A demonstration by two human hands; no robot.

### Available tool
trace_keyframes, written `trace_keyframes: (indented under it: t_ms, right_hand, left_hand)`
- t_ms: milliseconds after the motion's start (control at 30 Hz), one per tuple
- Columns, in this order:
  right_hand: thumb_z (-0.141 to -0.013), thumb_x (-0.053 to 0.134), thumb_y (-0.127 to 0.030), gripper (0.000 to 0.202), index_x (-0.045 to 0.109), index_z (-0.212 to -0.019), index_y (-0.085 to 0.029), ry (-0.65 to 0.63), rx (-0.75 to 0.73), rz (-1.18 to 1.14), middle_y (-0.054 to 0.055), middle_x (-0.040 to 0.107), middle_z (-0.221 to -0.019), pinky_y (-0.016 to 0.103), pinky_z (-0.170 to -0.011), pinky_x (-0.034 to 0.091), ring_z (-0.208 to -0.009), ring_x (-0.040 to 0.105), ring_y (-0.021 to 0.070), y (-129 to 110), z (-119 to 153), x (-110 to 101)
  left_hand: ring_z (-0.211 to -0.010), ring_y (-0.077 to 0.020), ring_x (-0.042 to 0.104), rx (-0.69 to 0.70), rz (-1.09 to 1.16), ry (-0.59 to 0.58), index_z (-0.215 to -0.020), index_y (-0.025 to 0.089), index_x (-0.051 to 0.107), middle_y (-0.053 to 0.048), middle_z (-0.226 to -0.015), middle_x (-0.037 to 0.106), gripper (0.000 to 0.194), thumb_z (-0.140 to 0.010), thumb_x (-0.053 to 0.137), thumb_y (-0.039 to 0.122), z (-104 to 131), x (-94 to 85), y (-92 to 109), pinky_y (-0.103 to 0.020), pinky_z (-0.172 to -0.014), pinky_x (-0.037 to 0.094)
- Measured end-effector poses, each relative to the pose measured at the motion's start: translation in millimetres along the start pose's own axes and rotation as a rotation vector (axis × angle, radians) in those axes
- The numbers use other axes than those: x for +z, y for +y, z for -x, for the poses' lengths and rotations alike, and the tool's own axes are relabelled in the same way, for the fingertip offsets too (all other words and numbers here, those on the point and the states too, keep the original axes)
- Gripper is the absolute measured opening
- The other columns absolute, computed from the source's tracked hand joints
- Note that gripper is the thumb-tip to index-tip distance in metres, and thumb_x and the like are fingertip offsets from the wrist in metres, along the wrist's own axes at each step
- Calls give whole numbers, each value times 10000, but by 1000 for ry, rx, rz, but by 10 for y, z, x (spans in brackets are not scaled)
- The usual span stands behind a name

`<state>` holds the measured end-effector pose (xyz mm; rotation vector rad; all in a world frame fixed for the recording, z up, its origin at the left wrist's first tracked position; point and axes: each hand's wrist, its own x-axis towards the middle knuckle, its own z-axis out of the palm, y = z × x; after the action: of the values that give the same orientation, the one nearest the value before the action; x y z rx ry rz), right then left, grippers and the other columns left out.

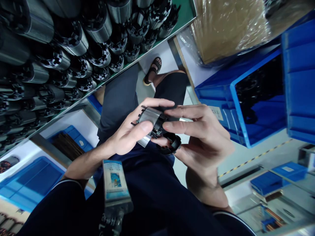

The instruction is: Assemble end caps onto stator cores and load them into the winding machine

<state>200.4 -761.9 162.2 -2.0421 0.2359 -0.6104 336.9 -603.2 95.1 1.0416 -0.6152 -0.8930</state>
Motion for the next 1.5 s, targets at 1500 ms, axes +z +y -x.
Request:
trace_keyframes:
  t_ms: [1500]
  right_hand:
    - [-1019, 991, -268, 581, 869, -1574, -391, -16, 151, -137, 78, 873, -1419, 338, -681, 791, -855, 858, 201, -21, 90, 114]
  left_hand:
    - [-918, -284, 725, 71, 145, 335, -1239, 353, 733, -66, -1102, 728, 371, -1057, 732, 676, -141, 227, 32, -484, -893, 674]
